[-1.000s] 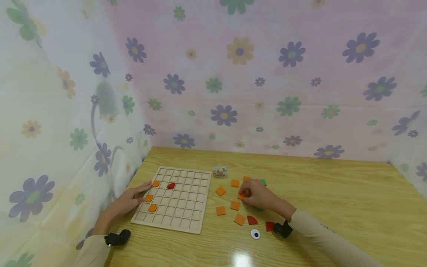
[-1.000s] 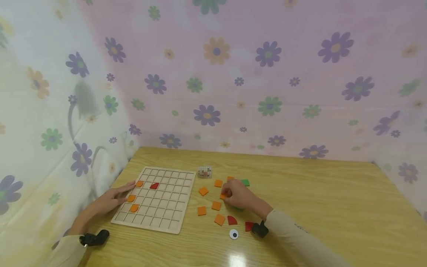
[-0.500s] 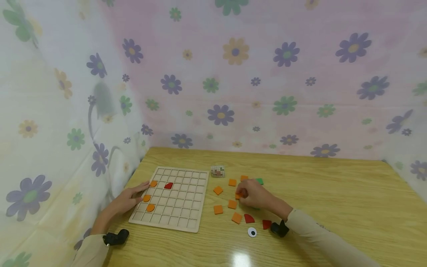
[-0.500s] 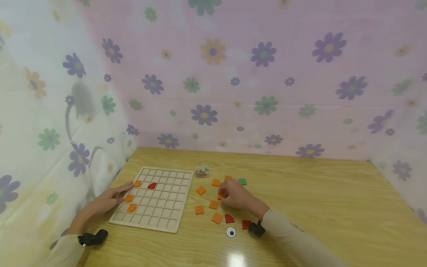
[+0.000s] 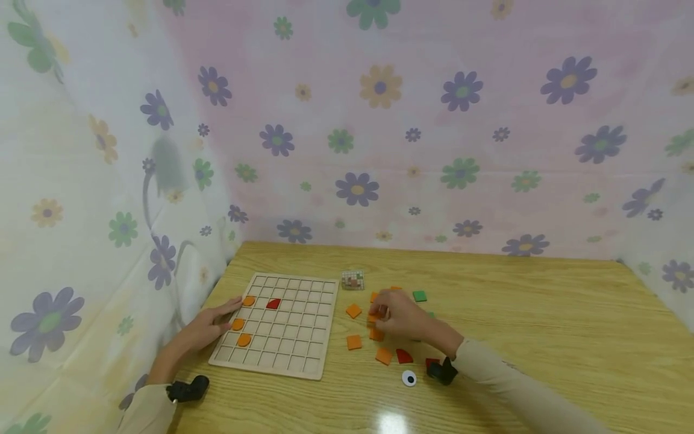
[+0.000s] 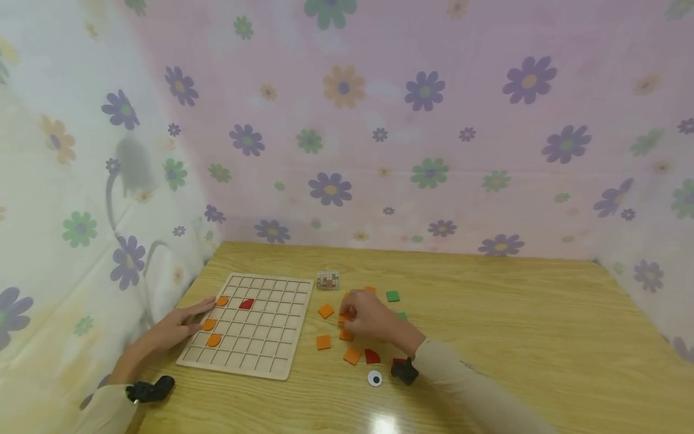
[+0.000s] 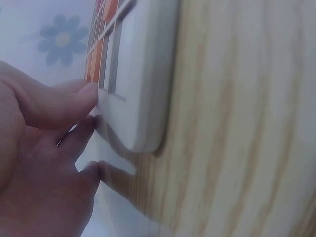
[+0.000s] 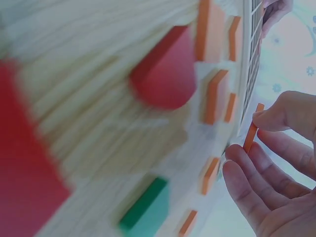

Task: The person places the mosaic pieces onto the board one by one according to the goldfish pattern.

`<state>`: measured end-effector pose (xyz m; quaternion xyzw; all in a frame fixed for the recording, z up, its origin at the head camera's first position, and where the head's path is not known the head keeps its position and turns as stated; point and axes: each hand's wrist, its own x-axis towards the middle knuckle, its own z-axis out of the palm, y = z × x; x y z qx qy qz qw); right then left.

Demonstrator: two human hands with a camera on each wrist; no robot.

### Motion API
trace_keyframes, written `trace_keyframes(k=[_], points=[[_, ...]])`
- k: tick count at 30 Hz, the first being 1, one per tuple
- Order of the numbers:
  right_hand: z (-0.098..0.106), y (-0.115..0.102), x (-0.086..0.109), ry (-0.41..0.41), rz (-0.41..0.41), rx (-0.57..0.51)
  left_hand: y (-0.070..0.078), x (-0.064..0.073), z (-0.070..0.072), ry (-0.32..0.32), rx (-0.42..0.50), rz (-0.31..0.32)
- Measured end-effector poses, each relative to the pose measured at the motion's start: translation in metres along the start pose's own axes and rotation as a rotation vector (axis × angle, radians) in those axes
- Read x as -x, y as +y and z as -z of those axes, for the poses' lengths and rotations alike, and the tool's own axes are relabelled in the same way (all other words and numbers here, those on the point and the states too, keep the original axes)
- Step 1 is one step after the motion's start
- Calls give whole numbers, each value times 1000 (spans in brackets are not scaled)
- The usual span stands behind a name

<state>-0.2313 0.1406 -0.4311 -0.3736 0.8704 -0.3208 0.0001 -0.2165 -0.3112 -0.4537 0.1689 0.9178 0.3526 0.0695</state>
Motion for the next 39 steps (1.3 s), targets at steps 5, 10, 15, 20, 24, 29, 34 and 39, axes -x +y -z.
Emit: trace_keyframes(k=[5, 10, 15, 20, 24, 29, 34, 39], points=[[-4, -11, -10, -17, 16, -26, -1, 0, 0, 3, -4, 5], [-9, -21, -24, -18, 28, -8, -2, 1, 0, 0, 1, -10], [-17, -31, -40, -9, 73, -24, -3, 2, -1, 8, -2, -14], [-26, -40, -53, -11, 102, -32, -2, 1, 0, 4, 8, -1], [-33, -47, -62, -33, 80, -27, 0, 1, 1, 1, 29, -7], [-43, -56, -76, -43, 51, -84, 0, 1, 2, 0, 17, -18], [-57, -63, -90, -31, 58, -125, -1, 1, 2, 0, 12, -11], [-71, -67, -101, -33, 43, -149, 1, 1, 2, -3, 21, -5]])
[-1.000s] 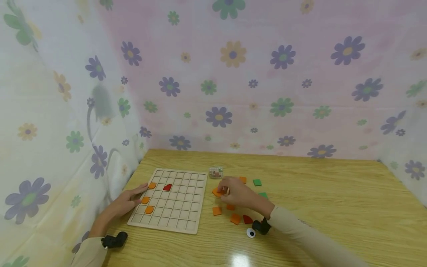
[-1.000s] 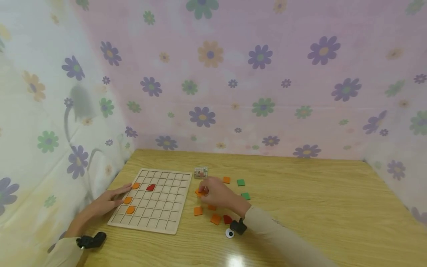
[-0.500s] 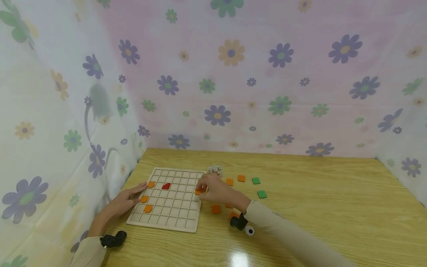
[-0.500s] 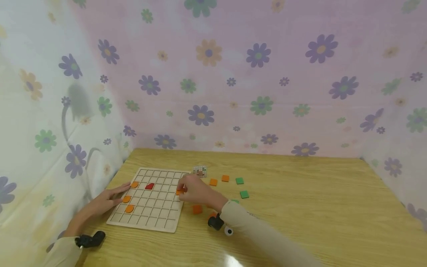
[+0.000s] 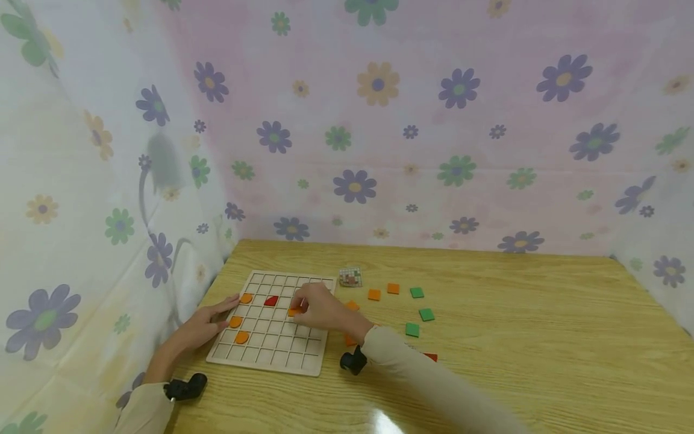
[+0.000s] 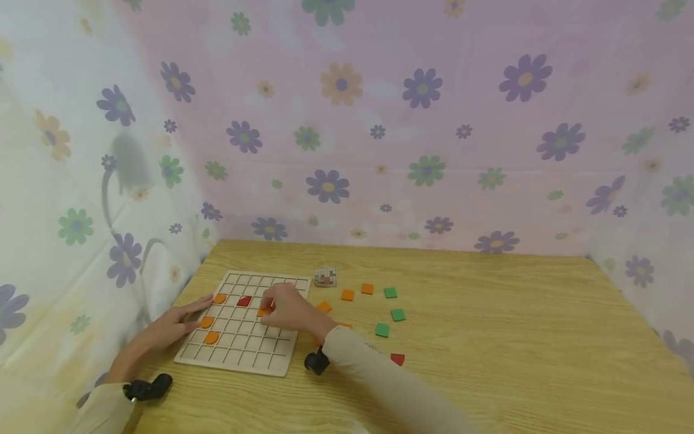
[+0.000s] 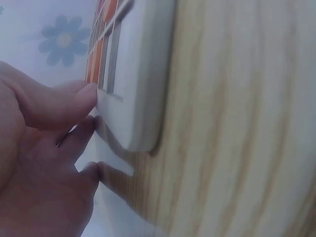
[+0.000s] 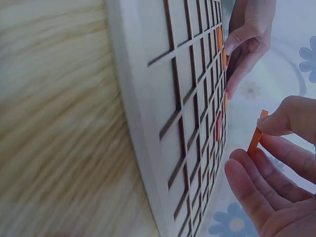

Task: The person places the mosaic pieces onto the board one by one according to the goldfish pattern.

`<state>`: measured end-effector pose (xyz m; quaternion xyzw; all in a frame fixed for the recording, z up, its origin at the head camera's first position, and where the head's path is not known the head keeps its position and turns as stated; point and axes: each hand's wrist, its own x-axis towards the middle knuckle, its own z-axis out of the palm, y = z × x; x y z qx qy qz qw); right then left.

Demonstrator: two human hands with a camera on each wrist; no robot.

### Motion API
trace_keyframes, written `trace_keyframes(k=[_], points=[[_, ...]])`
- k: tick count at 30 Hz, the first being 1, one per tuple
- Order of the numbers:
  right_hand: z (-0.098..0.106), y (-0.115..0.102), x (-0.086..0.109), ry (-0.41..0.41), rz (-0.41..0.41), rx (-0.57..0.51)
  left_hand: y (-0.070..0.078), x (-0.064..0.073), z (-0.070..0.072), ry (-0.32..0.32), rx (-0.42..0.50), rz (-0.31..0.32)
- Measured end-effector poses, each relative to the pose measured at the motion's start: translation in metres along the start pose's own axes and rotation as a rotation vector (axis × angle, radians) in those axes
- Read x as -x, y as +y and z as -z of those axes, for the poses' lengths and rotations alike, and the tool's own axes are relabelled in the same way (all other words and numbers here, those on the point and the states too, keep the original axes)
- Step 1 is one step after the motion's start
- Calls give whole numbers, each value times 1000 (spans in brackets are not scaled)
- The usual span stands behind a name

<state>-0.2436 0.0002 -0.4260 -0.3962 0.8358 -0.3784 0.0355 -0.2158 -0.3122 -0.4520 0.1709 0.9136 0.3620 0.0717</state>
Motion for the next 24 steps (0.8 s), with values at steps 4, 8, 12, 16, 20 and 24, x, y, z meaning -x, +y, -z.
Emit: trace_keyframes(k=[4, 8, 12, 16, 20, 24], points=[[-10, -2, -10, 8, -33, -42, 0, 0, 0, -3, 4, -6], [-20, -1, -19, 16, -53, -70, 1, 0, 0, 0, 2, -23], [-31, -1, -28, 17, -45, -71, 1, 0, 0, 2, 5, -21], [-42, -3, -37, 17, -23, -8, 1, 0, 0, 3, 2, -9], [-50, -4, -45, 15, -20, 46, 0, 0, -1, 7, 0, -18], [-57, -6, -50, 22, -24, 57, 0, 1, -1, 16, -3, -27]])
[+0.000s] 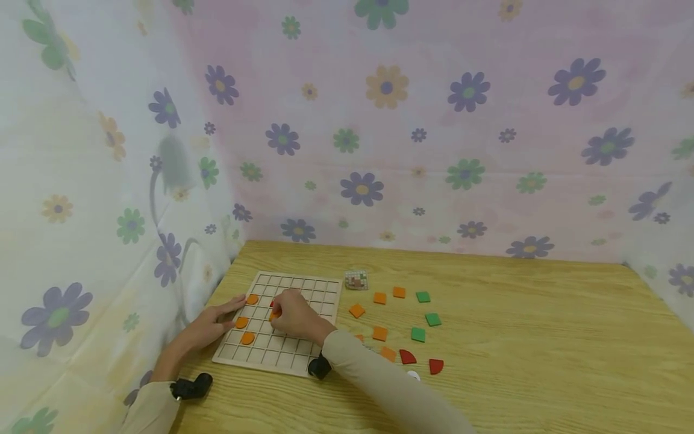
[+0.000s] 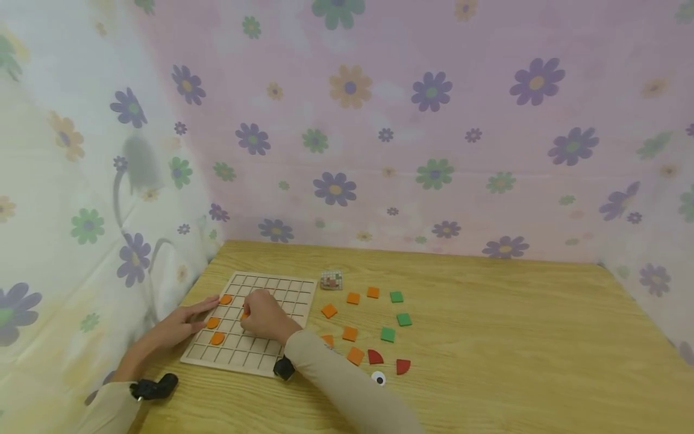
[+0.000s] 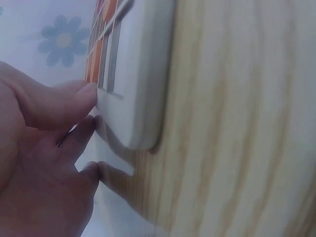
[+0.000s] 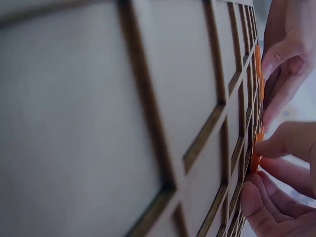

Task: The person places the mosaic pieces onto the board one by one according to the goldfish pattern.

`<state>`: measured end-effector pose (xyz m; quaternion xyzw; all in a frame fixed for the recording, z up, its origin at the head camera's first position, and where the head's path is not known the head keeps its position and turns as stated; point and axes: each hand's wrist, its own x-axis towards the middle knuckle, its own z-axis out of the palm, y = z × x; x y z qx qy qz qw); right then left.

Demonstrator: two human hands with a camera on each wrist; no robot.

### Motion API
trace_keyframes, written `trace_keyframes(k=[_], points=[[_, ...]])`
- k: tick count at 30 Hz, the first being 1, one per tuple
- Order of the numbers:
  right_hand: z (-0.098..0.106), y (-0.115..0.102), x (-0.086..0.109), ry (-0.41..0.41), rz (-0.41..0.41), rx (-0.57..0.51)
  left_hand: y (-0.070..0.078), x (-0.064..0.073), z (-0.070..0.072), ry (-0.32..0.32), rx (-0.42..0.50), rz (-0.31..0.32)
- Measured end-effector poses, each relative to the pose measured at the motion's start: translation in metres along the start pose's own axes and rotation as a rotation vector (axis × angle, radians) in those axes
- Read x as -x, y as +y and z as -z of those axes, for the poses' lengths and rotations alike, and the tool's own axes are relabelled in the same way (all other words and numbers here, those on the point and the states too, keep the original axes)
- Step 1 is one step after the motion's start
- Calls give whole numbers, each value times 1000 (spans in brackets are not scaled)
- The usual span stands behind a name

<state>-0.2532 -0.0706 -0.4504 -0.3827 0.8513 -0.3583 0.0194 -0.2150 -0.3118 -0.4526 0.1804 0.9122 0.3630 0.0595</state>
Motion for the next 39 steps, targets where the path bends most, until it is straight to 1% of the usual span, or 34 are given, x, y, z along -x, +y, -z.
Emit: trace_keyframes(k=[6, 9, 13, 21, 25, 28, 32, 36, 39], points=[[-3, -3, -4, -17, 32, 64, -2, 0, -1, 3, 4, 15], [-2, -5, -6, -10, 28, 82, -2, -1, -1, 3, 0, 10], [-1, -7, -7, -9, 0, 86, -2, -1, 0, 1, -15, 10], [0, -7, -5, -9, 1, 115, 0, -1, 0, -12, 0, 7], [2, -4, -1, -18, 1, 78, 1, -1, 0, -9, -5, 12], [7, -5, 2, -14, 14, 42, 1, -1, -1, -4, -15, 12], [18, -3, 8, -24, 29, 47, 1, -2, -1, -4, -10, 16], [32, 1, 19, -66, 26, 51, 0, -2, -1, -7, -14, 19], [44, 2, 28, -106, 6, 49, 0, -2, -1, -9, -21, 17]])
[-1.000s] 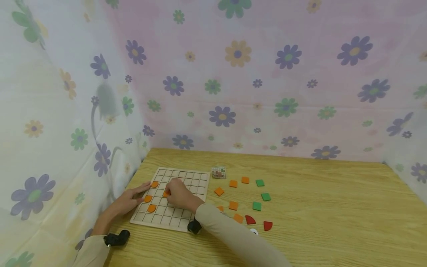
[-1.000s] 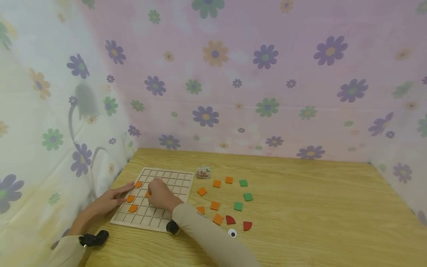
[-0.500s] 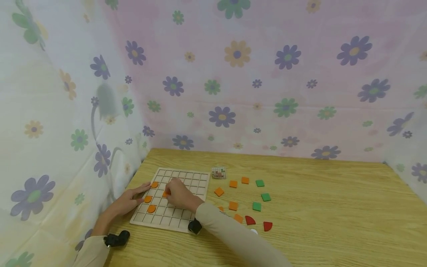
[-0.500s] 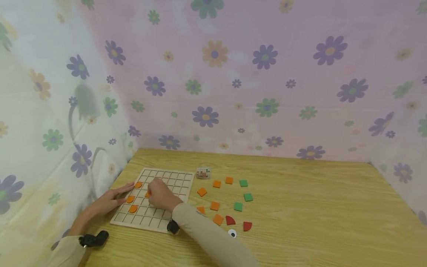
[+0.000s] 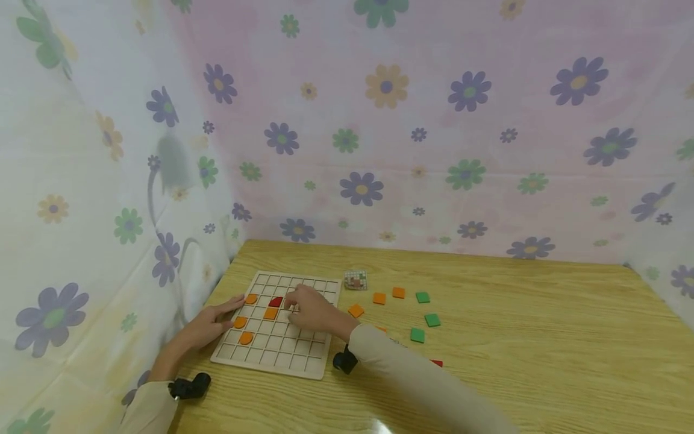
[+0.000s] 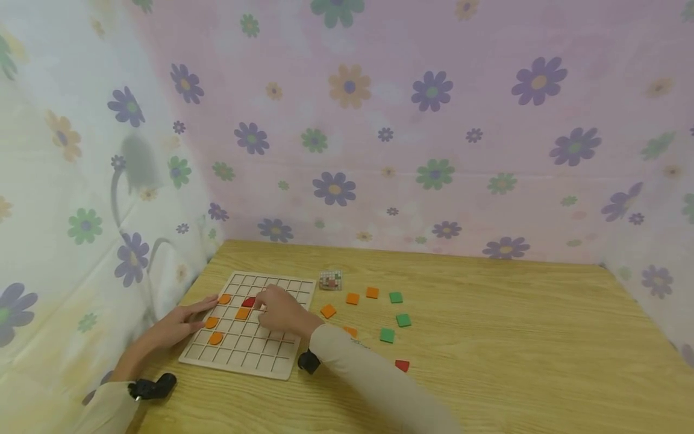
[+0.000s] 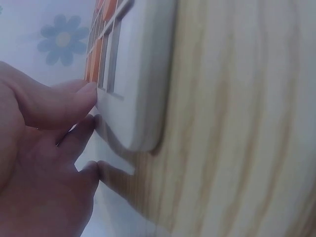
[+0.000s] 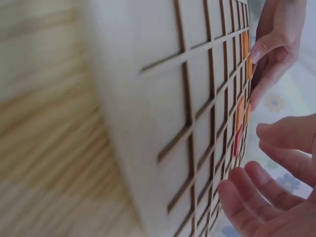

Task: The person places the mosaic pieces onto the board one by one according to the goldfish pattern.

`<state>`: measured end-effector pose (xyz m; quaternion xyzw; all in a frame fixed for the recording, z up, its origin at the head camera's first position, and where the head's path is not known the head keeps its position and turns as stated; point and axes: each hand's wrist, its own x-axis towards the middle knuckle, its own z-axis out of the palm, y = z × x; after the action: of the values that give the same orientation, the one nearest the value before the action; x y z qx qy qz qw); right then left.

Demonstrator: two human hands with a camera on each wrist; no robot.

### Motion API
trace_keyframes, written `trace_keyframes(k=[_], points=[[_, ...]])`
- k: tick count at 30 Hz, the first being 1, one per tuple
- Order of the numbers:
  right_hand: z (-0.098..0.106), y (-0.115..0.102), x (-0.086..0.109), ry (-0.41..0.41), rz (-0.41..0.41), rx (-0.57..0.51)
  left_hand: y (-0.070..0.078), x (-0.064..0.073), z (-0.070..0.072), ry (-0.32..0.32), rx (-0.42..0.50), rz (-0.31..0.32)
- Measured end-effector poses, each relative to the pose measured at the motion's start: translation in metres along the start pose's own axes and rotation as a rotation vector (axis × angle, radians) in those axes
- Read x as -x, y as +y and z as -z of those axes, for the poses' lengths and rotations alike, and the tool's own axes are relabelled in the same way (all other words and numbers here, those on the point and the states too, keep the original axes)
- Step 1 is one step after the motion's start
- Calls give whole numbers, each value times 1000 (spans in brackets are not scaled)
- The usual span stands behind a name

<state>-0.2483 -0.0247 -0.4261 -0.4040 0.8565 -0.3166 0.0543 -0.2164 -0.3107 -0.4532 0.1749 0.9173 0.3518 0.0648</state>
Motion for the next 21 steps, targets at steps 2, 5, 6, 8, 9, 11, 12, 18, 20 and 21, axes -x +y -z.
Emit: trace_keyframes(k=[2, 5, 6, 8, 9, 11, 12, 18, 20, 21], points=[[6, 2, 6, -21, -5, 5, 0, 0, 1, -1, 8, -2], [13, 3, 16, -44, 2, 16, 0, 0, 1, 0, 9, -1], [15, 4, 18, -47, 11, 21, 0, 0, 1, 0, 8, 2], [17, 6, 24, -49, 27, 35, -1, 0, 0, 1, 6, 7], [19, 6, 27, -51, 27, 37, -1, 0, 0, 3, 4, 9], [22, 6, 33, -58, 22, 27, -1, -1, 0, 6, -1, 14], [24, 5, 37, -65, 16, 24, -1, -1, 0, 6, -1, 17], [40, 2, 61, -99, 33, 7, -1, -1, 0, 5, 1, 21], [44, 2, 69, -102, 51, 18, -1, 0, 0, 6, 3, 21], [46, 2, 74, -103, 51, 21, -1, 0, 0, 6, 3, 21]])
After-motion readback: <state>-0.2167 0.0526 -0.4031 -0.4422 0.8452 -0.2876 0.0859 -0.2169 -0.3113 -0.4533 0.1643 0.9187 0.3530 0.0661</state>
